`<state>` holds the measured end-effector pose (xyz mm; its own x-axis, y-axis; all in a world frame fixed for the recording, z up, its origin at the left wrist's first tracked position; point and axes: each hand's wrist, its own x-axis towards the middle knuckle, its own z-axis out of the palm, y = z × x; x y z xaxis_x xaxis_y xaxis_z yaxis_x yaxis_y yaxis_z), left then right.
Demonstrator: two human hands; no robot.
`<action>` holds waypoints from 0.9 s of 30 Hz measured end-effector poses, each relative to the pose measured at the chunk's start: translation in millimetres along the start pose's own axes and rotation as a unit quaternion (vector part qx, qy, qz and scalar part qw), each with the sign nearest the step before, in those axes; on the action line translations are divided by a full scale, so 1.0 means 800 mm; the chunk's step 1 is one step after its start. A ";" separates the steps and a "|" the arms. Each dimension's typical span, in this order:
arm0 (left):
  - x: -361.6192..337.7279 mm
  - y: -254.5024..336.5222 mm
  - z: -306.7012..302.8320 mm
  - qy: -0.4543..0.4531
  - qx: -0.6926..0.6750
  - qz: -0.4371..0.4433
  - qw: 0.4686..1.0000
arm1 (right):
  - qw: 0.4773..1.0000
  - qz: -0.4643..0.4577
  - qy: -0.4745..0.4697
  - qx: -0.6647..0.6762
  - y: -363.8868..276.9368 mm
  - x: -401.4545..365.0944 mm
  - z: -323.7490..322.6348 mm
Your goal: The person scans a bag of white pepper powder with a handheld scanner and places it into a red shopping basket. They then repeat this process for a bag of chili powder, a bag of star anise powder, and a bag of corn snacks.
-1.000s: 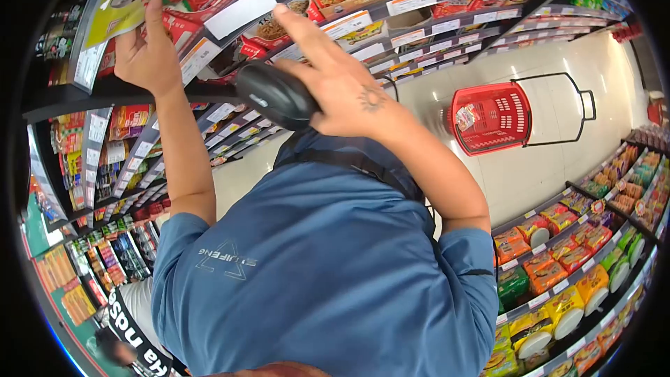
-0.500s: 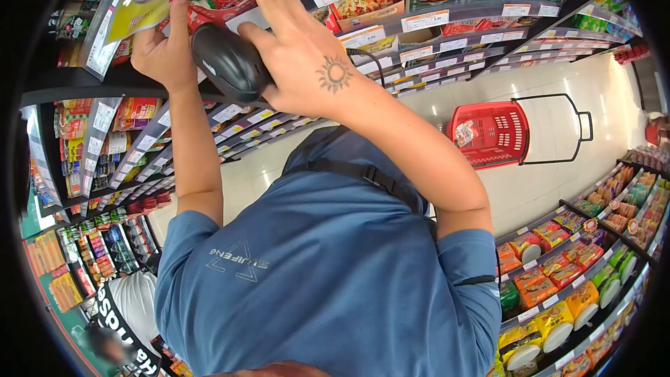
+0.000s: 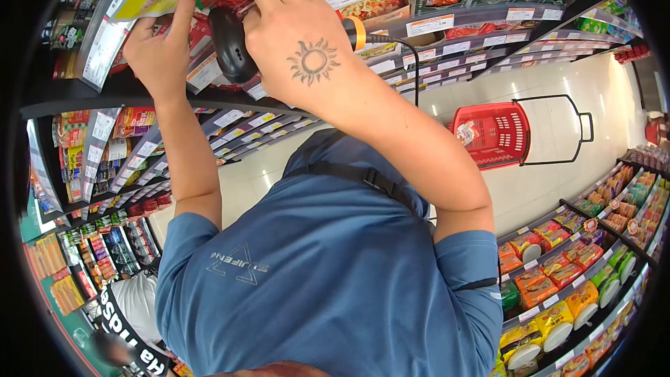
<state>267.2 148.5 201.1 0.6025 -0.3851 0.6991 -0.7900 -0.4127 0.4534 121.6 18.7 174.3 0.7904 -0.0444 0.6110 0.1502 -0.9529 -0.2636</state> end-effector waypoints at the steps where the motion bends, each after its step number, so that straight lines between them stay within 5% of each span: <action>1: 0.001 -0.001 0.003 -0.003 -0.001 0.003 1.000 | 1.000 0.004 0.002 0.000 0.000 0.001 -0.002; 3: 0.000 -0.005 0.009 0.054 -0.001 0.073 0.996 | 1.000 0.012 -0.009 -0.007 0.002 0.002 -0.004; 7: 0.002 -0.012 0.012 0.050 -0.004 0.107 0.993 | 0.991 0.002 0.099 -0.088 0.007 -0.020 0.027; 12: 0.005 -0.012 0.029 0.028 0.039 0.175 0.983 | 0.989 0.015 0.117 -0.089 0.005 -0.032 0.030; 14: 0.007 -0.011 0.040 0.012 0.002 0.101 0.995 | 0.997 0.056 0.024 -0.042 0.001 -0.034 0.031; 21: 0.007 0.000 0.034 0.011 0.047 0.123 0.991 | 0.993 -0.002 0.090 -0.082 0.010 -0.032 0.042; 27: 0.007 0.023 0.012 -0.121 0.172 0.024 0.977 | 0.989 -0.022 0.126 -0.071 0.013 -0.024 0.042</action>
<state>257.0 130.9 207.6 0.6081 -0.5775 0.5448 -0.7578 -0.6267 0.1816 127.9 20.0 135.0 0.6085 -0.0589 0.7913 0.0816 -0.9873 -0.1362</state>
